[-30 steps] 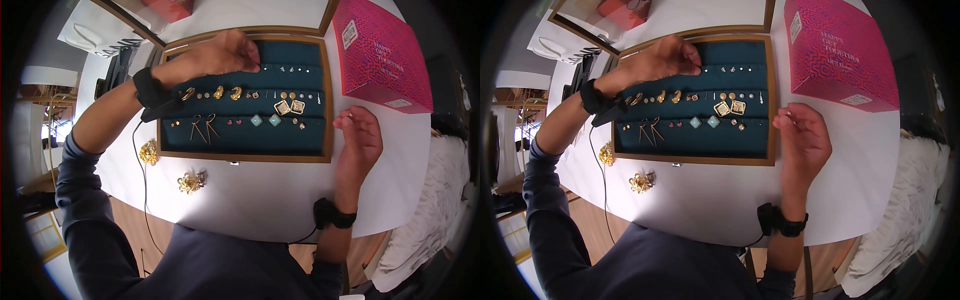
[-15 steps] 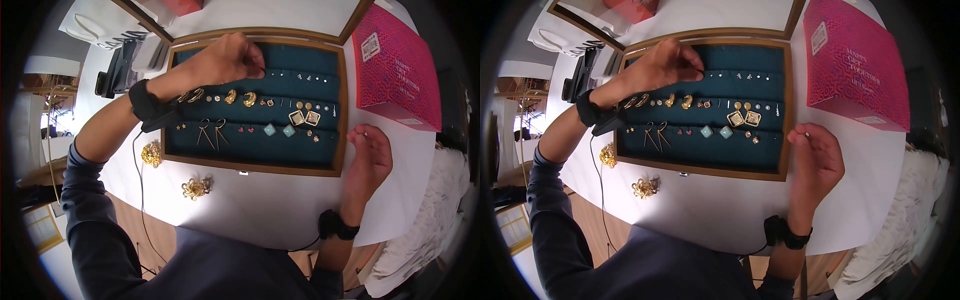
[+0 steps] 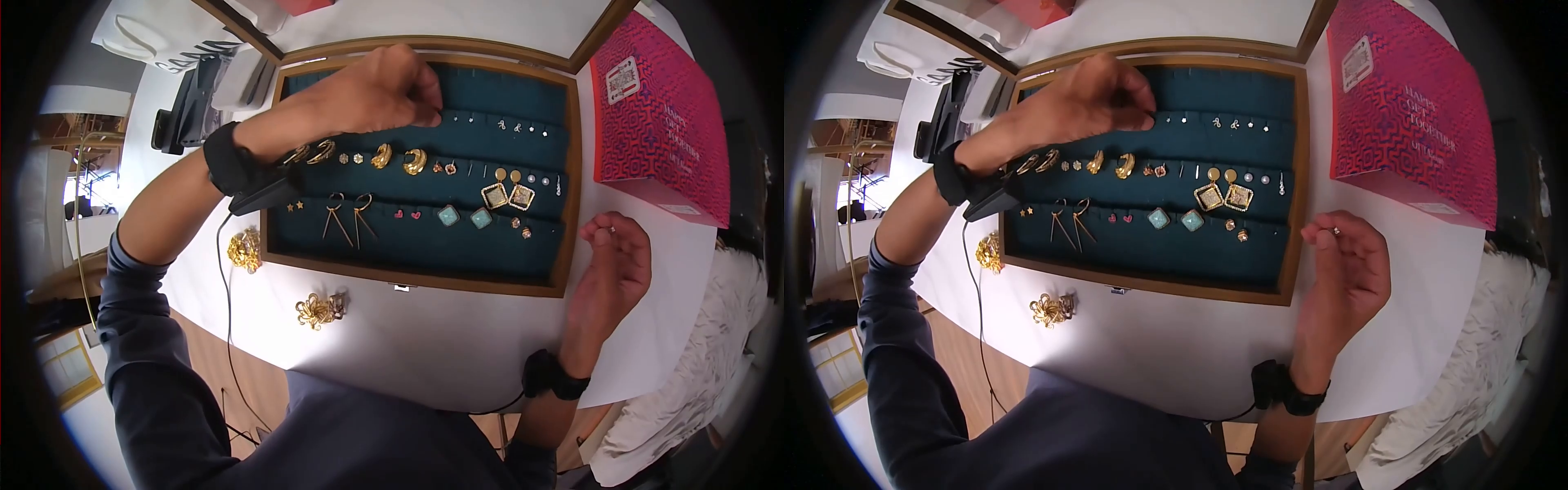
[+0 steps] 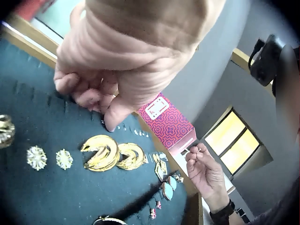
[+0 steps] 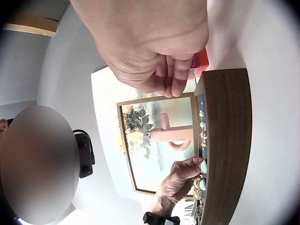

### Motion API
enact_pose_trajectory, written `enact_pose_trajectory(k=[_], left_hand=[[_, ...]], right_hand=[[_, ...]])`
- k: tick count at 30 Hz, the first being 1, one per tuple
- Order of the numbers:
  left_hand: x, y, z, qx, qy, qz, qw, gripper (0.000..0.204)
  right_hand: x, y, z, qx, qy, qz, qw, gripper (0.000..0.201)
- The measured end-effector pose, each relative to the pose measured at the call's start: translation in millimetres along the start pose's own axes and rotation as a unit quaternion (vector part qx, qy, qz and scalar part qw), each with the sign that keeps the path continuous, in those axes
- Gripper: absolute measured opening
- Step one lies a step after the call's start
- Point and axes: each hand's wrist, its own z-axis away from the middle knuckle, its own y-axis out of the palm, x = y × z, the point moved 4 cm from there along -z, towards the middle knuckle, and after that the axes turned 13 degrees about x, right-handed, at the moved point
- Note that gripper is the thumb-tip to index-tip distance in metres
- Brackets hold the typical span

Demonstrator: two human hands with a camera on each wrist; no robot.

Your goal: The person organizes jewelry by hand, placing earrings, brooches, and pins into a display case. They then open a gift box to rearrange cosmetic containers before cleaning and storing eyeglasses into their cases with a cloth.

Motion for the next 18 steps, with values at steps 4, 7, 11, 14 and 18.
enact_pose_trajectory(k=[4, 7, 11, 14, 18], left_hand=[[28, 5, -4, -0.002, 0.099, 0.191, 0.977, 0.01], [35, 8, -9, 0.124, 0.117, 0.32, 0.932, 0.032], [5, -6, -5, 0.047, 0.051, 0.08, 0.994, 0.018], [3, -4, -11, 0.147, 0.027, 0.091, 0.985, 0.019], [10, -3, -11, 0.14, 0.068, 0.133, 0.979, 0.018]], right_hand=[[2, 3, 1, -0.018, 0.022, 0.05, 0.998, 0.013], [-4, -2, 0, -0.021, 0.002, 0.022, 1.0, 0.013], [-4, -5, -2, -0.012, -0.001, 0.03, 0.999, 0.015], [-5, -8, -3, 0.005, -0.018, 0.008, 1.0, 0.016], [-7, -11, -4, 0.012, -0.016, -0.009, 1.0, 0.017]])
